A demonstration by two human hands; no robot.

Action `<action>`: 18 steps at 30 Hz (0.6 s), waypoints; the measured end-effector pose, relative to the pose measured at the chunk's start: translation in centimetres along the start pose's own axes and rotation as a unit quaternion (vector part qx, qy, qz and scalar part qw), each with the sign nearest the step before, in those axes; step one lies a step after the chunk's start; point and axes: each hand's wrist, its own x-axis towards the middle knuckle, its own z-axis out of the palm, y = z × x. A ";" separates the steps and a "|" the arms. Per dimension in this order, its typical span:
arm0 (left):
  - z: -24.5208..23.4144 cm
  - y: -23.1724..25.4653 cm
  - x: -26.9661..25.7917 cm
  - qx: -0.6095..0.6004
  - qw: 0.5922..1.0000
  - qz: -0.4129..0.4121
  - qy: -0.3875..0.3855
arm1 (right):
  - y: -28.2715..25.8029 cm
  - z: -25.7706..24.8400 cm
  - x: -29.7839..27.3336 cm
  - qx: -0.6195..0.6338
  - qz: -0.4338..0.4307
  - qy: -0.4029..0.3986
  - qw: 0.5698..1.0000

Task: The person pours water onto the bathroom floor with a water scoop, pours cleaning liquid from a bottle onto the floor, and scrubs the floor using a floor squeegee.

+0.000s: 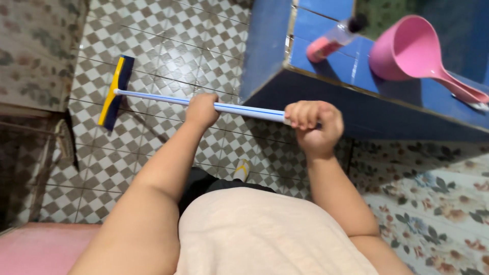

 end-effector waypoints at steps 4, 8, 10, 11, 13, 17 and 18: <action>2.4 9.2 -1.5 -0.050 0.998 0.046 0.000 | -6.9 -6.2 -3.1 0.013 -0.007 0.008 1.000; 3.6 18.6 -2.5 -0.151 0.961 0.232 -0.011 | -15.4 -10.0 -5.2 -0.039 -0.053 0.022 0.998; 3.9 22.6 -3.0 -0.172 0.942 0.287 -0.032 | -18.7 -14.1 -6.9 -0.025 -0.075 0.028 0.996; 4.2 24.2 -3.2 -0.194 0.932 0.302 -0.050 | -19.9 -17.3 -8.3 -0.009 -0.087 -0.007 0.996; 4.6 26.5 -3.9 -0.215 0.923 0.312 -0.065 | -21.5 -21.1 -9.9 0.013 -0.096 -0.046 0.994; 4.4 27.5 -4.7 -0.176 0.929 0.282 -0.163 | -21.0 -21.7 -9.9 0.004 -0.136 -0.202 0.970; 4.2 27.3 -4.8 -0.161 0.936 0.256 -0.181 | -20.5 -21.3 -9.7 0.008 -0.137 -0.204 0.969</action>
